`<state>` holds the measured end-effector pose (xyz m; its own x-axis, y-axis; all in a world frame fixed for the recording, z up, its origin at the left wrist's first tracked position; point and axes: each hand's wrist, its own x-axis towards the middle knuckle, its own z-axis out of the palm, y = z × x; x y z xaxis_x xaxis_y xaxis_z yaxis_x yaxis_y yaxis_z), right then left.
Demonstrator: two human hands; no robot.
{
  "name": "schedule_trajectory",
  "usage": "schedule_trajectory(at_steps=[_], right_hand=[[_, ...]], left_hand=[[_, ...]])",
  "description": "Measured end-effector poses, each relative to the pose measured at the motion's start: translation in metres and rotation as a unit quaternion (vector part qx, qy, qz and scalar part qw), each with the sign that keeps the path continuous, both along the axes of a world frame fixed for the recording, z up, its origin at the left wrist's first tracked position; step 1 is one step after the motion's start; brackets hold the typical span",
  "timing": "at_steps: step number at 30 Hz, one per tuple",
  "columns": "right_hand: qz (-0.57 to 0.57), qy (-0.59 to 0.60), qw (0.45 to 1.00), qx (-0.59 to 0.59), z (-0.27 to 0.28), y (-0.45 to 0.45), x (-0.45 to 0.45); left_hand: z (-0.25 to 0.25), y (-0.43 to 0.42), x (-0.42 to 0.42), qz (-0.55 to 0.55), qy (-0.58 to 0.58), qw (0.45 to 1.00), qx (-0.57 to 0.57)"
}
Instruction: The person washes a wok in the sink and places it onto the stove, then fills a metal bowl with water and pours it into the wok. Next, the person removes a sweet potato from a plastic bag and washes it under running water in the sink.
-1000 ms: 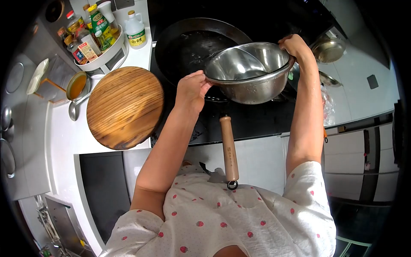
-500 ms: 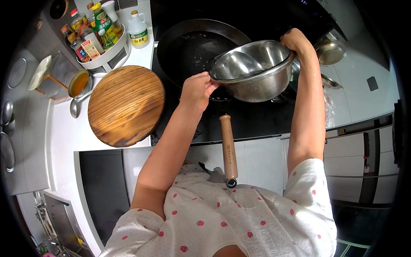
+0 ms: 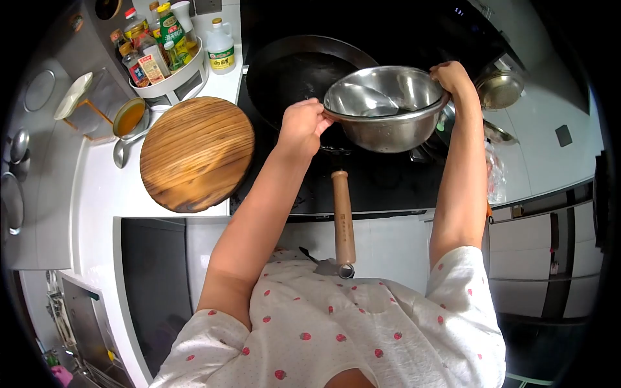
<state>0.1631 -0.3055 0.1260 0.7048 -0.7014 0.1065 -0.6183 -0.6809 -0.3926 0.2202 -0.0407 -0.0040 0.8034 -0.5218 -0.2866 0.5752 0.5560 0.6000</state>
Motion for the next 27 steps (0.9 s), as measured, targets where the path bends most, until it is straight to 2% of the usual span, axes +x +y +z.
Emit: schedule_trajectory(at_steps=[2,4,6,9,12,14,17,18,19,22,27], right_hand=[[0.017,-0.035,0.999,0.011,-0.005,0.005,-0.009],[0.022,-0.190,0.978,0.085,-0.007,0.019,-0.014],[0.047,-0.219,0.969,0.105,-0.004,0.033,-0.011],[0.113,-0.290,0.939,0.148,0.006,0.061,-0.003],[0.188,-0.292,0.925,0.154,0.024,0.104,0.013],[0.253,-0.285,0.912,0.155,0.032,0.129,0.031],[0.303,-0.259,0.895,0.199,0.046,0.214,0.046],[0.301,-0.238,0.914,0.134,0.045,0.239,0.051],[0.327,-0.238,0.903,0.148,0.043,0.267,0.059],[0.419,-0.248,0.849,0.205,0.024,0.355,0.083],[0.466,-0.233,0.796,0.307,-0.027,0.535,0.108]], left_hand=[[0.010,0.004,-0.001,0.027,-0.011,1.000,0.004],[0.024,0.015,-0.003,0.023,-0.152,0.987,-0.041],[0.036,0.029,-0.005,0.064,-0.180,0.981,-0.047],[0.051,0.056,-0.009,0.179,-0.136,0.973,-0.048],[0.057,0.097,-0.006,0.238,-0.131,0.957,-0.103],[0.064,0.134,-0.016,0.270,-0.140,0.948,-0.095],[0.061,0.201,-0.027,0.312,-0.173,0.927,-0.119],[0.063,0.223,-0.033,0.341,-0.175,0.917,-0.112],[0.057,0.252,-0.035,0.329,-0.212,0.913,-0.114],[0.047,0.335,-0.049,0.405,-0.196,0.890,-0.072],[0.015,0.485,-0.077,0.503,-0.179,0.845,0.035]])
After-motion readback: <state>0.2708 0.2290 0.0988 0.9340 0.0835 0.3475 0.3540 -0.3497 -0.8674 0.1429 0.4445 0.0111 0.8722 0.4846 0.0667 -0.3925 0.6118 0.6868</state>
